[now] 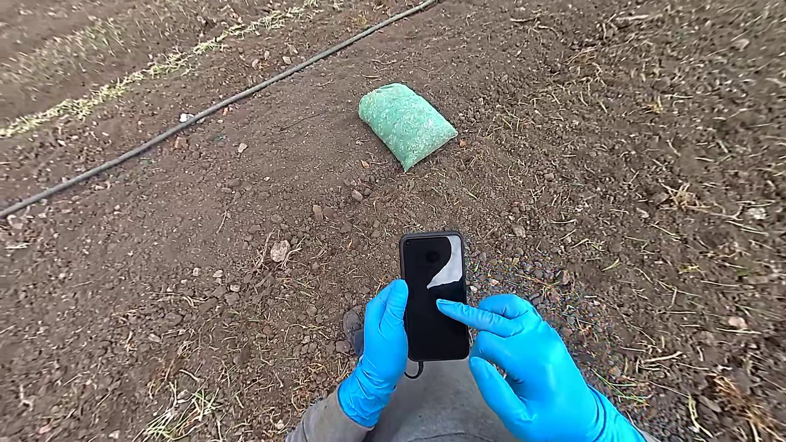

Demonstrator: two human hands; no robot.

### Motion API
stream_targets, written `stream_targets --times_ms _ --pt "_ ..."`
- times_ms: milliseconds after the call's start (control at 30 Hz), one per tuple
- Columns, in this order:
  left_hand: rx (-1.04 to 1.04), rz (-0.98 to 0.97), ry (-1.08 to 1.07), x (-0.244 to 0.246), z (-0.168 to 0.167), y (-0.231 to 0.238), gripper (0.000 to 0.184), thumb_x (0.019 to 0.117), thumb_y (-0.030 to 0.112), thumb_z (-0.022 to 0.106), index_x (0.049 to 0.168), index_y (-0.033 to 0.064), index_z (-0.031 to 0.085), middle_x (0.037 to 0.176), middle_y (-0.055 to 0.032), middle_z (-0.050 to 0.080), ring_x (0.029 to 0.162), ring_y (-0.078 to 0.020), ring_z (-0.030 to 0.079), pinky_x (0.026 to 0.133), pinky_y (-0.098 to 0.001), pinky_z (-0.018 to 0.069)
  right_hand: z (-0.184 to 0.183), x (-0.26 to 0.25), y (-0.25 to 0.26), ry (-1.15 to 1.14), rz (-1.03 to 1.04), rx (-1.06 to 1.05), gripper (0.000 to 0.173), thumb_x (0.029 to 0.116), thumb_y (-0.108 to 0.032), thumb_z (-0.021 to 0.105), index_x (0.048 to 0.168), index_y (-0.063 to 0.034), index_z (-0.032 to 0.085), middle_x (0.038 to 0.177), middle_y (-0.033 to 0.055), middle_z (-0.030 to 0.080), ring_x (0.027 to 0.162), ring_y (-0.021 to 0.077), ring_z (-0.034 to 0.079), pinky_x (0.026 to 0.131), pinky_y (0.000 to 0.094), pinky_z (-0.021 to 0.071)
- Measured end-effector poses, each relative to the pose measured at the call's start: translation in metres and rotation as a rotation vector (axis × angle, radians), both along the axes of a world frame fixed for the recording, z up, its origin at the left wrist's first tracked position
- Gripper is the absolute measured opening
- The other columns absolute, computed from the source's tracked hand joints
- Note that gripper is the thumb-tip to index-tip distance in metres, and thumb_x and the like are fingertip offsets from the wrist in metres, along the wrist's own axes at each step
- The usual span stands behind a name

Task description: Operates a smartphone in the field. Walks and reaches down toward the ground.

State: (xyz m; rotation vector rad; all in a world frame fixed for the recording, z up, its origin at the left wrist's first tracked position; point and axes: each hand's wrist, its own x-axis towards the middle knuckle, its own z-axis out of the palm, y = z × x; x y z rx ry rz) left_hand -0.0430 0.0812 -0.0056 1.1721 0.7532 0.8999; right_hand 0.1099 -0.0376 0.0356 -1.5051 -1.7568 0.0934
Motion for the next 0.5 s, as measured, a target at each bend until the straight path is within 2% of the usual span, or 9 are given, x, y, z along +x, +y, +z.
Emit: stream_targets --times_ms 67,267,400,500 --pt "-0.002 0.017 0.019 -0.001 -0.002 0.003 0.046 0.1116 0.028 0.035 0.1 0.0033 0.072 0.087 -0.0115 0.074 0.081 -0.0192 0.074 0.077 -0.0387 0.0642 -0.004 -0.003 -0.005 -0.041 0.021 -0.024 0.04 0.101 -0.028 0.039 0.065 -0.0167 0.051 0.131 -0.0014 0.071 0.105 0.0169 0.062 0.088 0.0357 0.0397" --pt "-0.045 0.095 0.062 -0.003 0.002 0.01 0.047 0.1128 0.03 0.034 0.105 0.0055 0.073 0.091 -0.0112 0.075 0.085 -0.0197 0.075 0.079 -0.0395 0.0645 -0.014 -0.011 -0.015 -0.115 0.1 -0.097 0.037 0.1009 -0.024 0.04 0.066 -0.0166 0.052 0.134 -0.0037 0.069 0.106 0.0196 0.06 0.086 0.038 0.038" --pt "-0.026 0.101 0.063 -0.001 0.004 0.01 0.047 0.1126 0.032 0.034 0.104 0.0069 0.073 0.09 -0.0093 0.075 0.085 -0.0179 0.075 0.079 -0.0382 0.064 -0.013 -0.02 -0.013 -0.172 0.157 -0.12 0.035 0.0988 -0.026 0.042 0.066 -0.0179 0.052 0.134 -0.0048 0.069 0.105 0.0197 0.059 0.083 0.0387 0.0361" --pt "-0.004 0.087 0.058 -0.001 0.002 0.009 0.047 0.1128 0.032 0.034 0.107 0.0065 0.074 0.093 -0.0095 0.075 0.088 -0.0185 0.074 0.081 -0.0389 0.0638 -0.015 -0.027 -0.011 -0.209 0.151 -0.155 0.036 0.0992 -0.026 0.042 0.067 -0.0179 0.054 0.134 -0.0056 0.069 0.105 0.0202 0.059 0.083 0.039 0.036"
